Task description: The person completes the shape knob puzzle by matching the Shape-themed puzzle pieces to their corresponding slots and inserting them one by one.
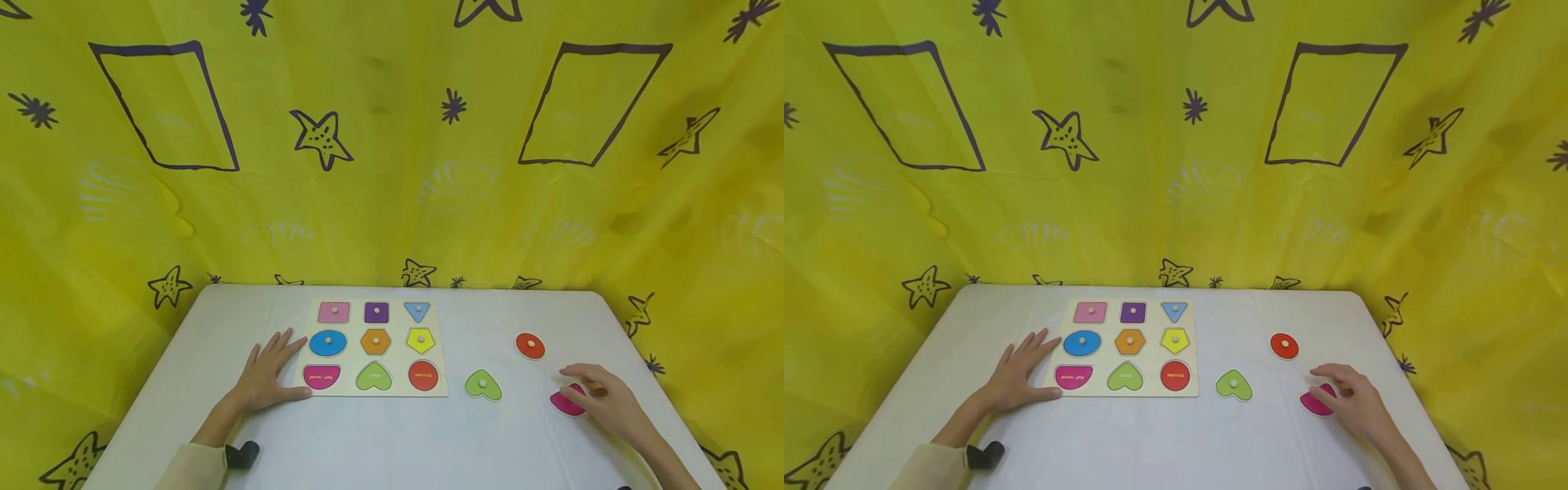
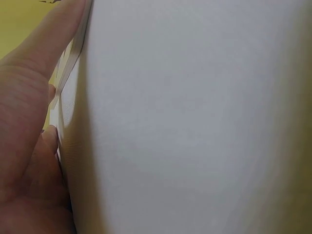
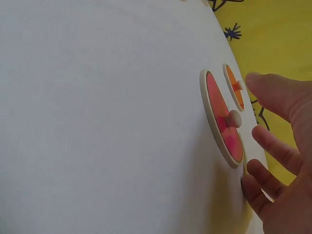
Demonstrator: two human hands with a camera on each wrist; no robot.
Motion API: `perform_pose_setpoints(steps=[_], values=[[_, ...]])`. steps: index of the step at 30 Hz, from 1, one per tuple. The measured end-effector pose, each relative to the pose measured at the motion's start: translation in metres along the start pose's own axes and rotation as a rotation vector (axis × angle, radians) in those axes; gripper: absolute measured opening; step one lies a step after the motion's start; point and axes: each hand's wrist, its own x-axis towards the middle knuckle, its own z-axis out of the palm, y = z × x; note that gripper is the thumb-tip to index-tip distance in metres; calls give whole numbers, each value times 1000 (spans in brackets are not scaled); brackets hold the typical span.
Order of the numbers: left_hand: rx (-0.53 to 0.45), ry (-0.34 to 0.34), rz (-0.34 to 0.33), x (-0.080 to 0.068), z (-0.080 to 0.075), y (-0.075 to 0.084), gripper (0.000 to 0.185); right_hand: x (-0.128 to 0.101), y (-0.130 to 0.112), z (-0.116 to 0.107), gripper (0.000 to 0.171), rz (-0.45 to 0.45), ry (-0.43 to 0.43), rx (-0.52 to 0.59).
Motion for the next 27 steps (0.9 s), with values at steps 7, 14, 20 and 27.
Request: perform_pose_setpoints(steps=[7, 14, 20, 27], values=[[0, 0, 2, -1, -5, 4, 104, -11, 12, 0, 26, -12, -6, 22], [5, -2, 3, -1, -6, 5, 103, -14, 17, 1, 28, 7, -49, 16], [11, 1, -2, 0, -6, 5, 104, -13, 20, 2, 20, -9, -35, -2], [18, 4, -1, -1, -5, 4, 104, -13, 26, 5, 18, -70, -6, 14]])
